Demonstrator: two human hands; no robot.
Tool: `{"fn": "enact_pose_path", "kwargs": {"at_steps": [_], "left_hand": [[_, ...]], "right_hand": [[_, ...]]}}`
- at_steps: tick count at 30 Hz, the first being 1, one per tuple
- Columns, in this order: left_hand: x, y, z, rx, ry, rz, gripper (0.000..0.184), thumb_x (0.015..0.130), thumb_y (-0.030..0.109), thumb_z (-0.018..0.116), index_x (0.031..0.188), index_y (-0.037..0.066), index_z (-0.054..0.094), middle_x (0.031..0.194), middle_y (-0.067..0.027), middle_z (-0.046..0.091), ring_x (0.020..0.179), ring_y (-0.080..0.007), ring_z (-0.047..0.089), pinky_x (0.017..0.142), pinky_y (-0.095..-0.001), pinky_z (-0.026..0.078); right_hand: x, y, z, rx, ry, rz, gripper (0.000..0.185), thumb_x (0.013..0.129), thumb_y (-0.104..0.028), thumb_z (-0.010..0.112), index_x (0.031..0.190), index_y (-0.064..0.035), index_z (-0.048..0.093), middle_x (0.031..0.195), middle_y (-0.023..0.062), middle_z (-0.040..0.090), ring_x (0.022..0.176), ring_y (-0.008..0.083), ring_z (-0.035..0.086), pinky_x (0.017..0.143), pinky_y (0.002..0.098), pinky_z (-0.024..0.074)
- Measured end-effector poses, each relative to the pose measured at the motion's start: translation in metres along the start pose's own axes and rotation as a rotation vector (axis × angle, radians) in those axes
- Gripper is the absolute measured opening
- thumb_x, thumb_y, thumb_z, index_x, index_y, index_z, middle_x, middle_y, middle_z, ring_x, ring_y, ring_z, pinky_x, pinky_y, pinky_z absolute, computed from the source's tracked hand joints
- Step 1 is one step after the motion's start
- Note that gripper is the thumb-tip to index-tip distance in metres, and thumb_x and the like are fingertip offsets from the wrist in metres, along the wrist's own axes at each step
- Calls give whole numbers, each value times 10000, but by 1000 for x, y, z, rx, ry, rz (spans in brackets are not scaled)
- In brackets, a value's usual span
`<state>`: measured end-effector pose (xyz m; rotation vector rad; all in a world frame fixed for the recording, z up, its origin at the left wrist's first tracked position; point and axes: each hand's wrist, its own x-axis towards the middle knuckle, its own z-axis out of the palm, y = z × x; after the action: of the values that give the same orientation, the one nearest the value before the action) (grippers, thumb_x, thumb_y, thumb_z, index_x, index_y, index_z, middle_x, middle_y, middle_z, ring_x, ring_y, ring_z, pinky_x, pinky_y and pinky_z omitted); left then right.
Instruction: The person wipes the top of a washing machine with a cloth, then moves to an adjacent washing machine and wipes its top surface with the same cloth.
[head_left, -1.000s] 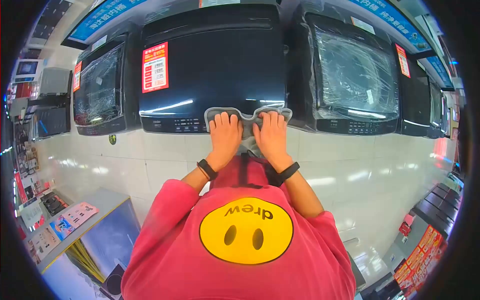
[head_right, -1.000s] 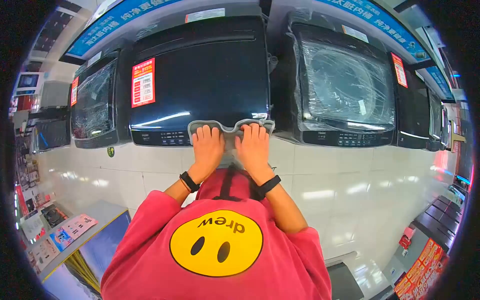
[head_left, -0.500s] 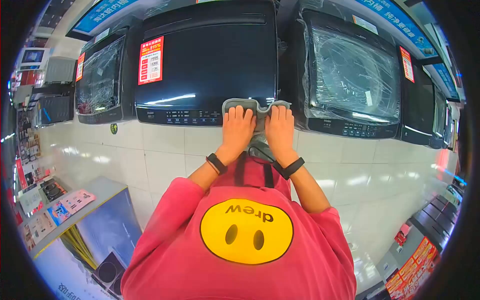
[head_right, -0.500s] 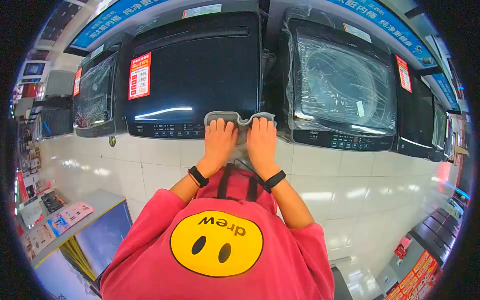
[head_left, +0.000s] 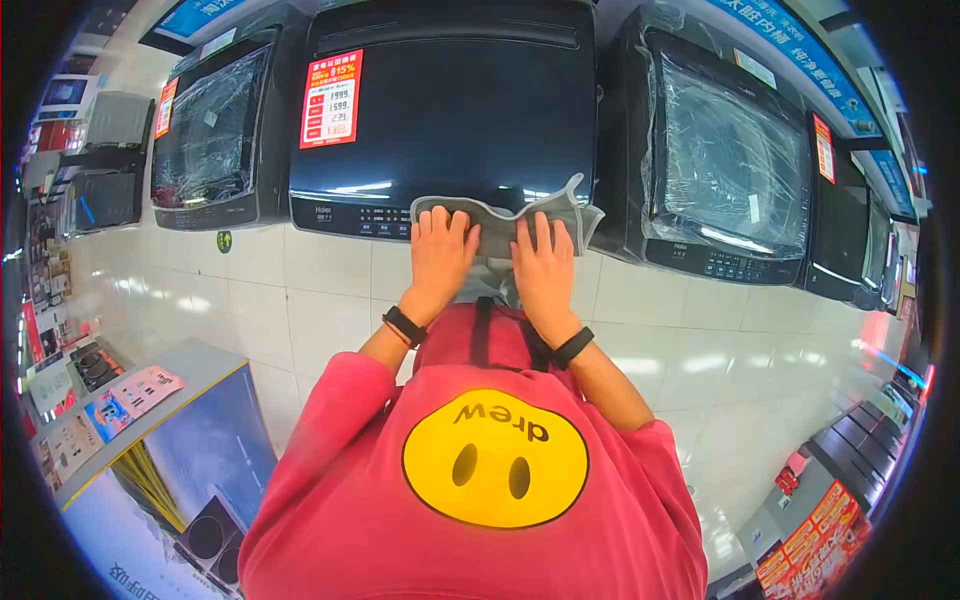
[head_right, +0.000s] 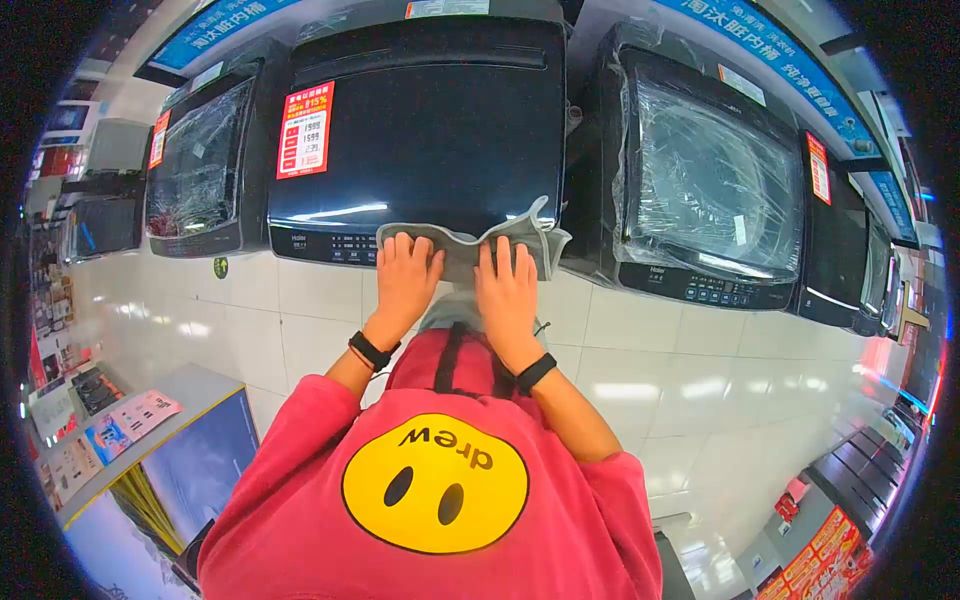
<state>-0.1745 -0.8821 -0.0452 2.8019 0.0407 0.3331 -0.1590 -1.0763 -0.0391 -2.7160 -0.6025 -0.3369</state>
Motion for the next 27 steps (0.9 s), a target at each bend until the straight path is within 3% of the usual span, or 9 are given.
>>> {"fn": "enact_pose_path", "kwargs": {"at_steps": [12, 17, 27], "left_hand": [[-10, -89, -33, 63, 15, -50, 204, 1055, 291, 727, 1024, 116, 626, 1013, -115, 551, 994, -344, 562, 827, -500, 434], [-13, -111, -45, 82, 14, -59, 179, 1084, 252, 693, 1033, 93, 628, 1023, -133, 564, 997, -358, 556, 818, -509, 433], [-8, -78, -26, 143, 10, -11, 141, 1072, 219, 677, 1056, 84, 640, 1051, -143, 565, 1020, -376, 556, 848, -528, 436]], "right_hand": [[33, -71, 24, 120, -29, -108, 430, 931, -211, 793, 1319, -52, 698, 1331, 128, 653, 1195, 362, 614, 1032, 476, 526], [43, -97, 39, 103, 2, -135, 318, 927, -208, 792, 1200, -83, 690, 1199, 88, 635, 1066, 302, 593, 959, 445, 506], [29, -67, 30, 222, -31, -23, 365, 885, -200, 845, 1200, -108, 686, 1212, 68, 626, 1163, 301, 589, 1021, 464, 483]]}}
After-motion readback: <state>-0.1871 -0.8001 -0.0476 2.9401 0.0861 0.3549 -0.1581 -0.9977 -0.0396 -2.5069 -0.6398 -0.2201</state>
